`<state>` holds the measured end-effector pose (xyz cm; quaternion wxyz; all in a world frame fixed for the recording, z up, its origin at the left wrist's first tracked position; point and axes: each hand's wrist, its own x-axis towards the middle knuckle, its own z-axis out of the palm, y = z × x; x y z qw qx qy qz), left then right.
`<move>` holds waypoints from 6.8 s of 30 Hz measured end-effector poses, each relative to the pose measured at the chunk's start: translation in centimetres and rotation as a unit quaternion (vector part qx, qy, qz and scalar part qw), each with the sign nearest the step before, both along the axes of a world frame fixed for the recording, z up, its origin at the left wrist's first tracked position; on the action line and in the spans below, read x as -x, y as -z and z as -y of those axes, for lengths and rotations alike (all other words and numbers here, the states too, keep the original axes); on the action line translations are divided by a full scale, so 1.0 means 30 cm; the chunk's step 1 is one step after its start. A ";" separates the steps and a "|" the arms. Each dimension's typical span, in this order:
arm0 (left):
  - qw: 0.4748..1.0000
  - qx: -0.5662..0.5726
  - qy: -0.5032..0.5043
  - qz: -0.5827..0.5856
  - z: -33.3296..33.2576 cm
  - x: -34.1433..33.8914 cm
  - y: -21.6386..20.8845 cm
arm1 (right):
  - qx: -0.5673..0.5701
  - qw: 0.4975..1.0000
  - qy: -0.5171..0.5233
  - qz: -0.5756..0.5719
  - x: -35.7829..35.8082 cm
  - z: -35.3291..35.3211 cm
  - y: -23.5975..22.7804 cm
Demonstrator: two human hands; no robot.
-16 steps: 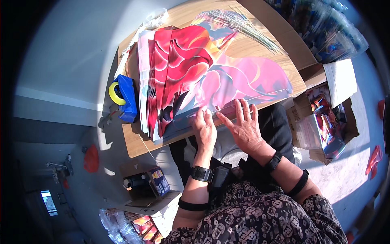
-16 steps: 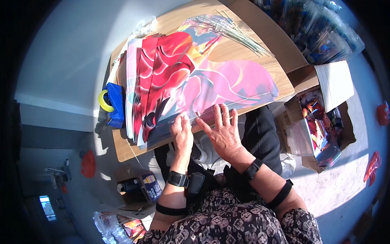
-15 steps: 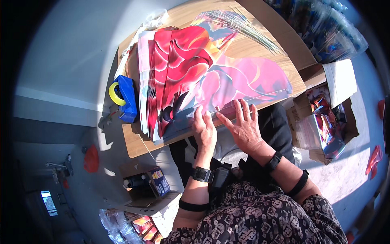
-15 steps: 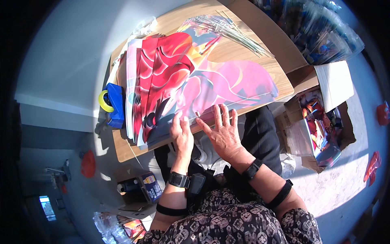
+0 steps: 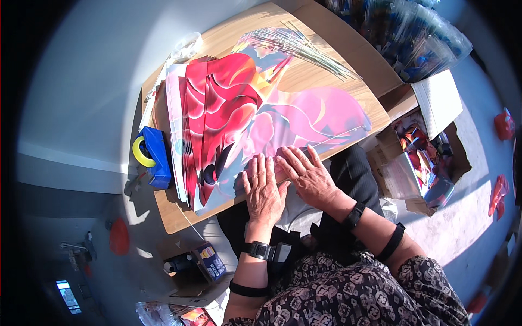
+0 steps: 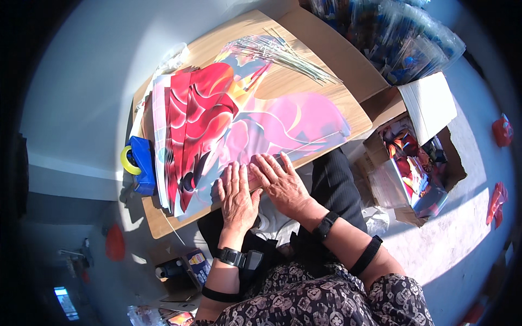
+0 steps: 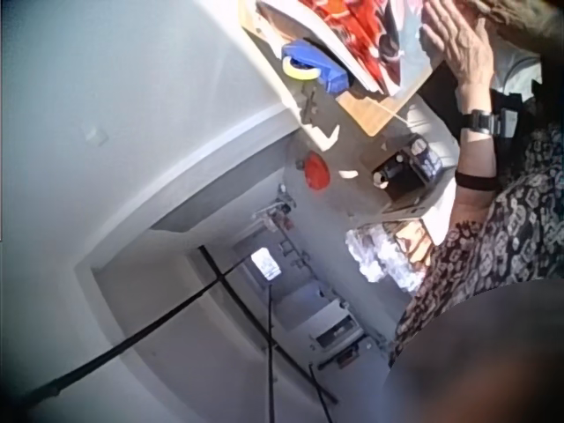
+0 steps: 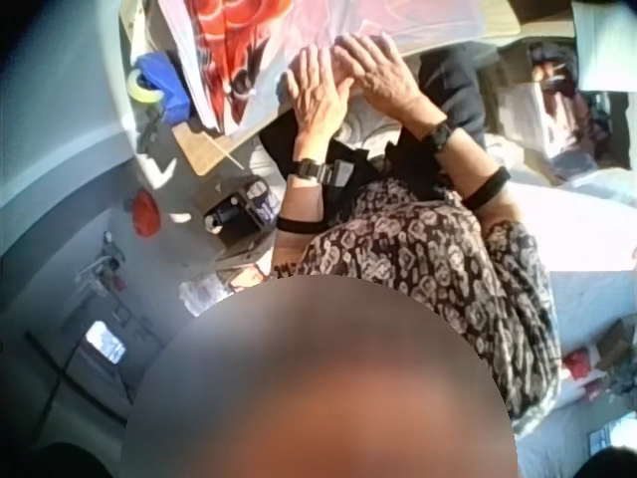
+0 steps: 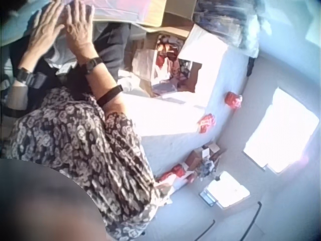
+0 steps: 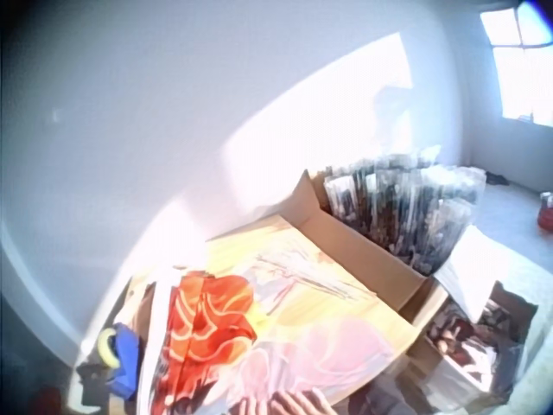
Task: The recorder is assembling kites by taping thin supporting sticks onto patterned plastic kite sheets.
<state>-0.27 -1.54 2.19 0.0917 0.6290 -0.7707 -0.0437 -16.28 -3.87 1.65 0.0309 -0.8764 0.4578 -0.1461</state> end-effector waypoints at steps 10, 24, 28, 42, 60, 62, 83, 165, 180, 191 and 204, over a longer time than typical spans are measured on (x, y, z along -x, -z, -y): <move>0.997 -0.029 -0.060 0.026 -0.060 -0.120 0.000 | -0.026 0.998 0.051 0.019 0.265 0.065 -0.031; 0.999 0.025 -0.030 0.002 -0.051 -0.142 -0.012 | 0.026 0.976 0.078 0.200 0.557 0.322 -0.002; 0.999 0.031 -0.025 -0.009 -0.034 -0.141 -0.020 | -0.012 0.963 0.121 0.242 0.546 0.355 -0.013; 0.974 0.220 0.006 -0.061 0.181 -0.124 -0.071 | -0.191 0.636 0.229 0.712 0.484 0.487 -0.125; 0.930 0.121 -0.310 -0.155 0.439 -0.437 -0.019 | 0.053 0.959 0.218 0.174 0.373 0.881 -0.015; 0.937 0.125 -0.299 -0.129 0.443 -0.431 -0.001 | 0.049 0.966 0.223 0.119 0.370 0.891 -0.009; 0.946 0.079 -0.278 -0.144 0.435 -0.453 0.017 | 0.059 0.967 0.222 0.111 0.297 0.931 0.021; 0.993 0.052 -0.037 -0.101 -0.079 -0.031 0.031 | -0.051 0.980 -0.009 0.192 0.234 0.203 -0.049; 0.994 0.048 -0.020 -0.091 -0.074 -0.034 0.020 | -0.028 0.977 -0.079 0.196 0.034 0.198 -0.019; 0.995 0.053 -0.024 -0.086 -0.073 -0.036 0.027 | -0.013 0.980 -0.091 0.179 -0.058 0.191 0.000; 0.991 0.079 -0.014 -0.102 -0.068 -0.032 0.022 | -0.034 0.978 -0.080 0.189 -0.013 0.196 -0.004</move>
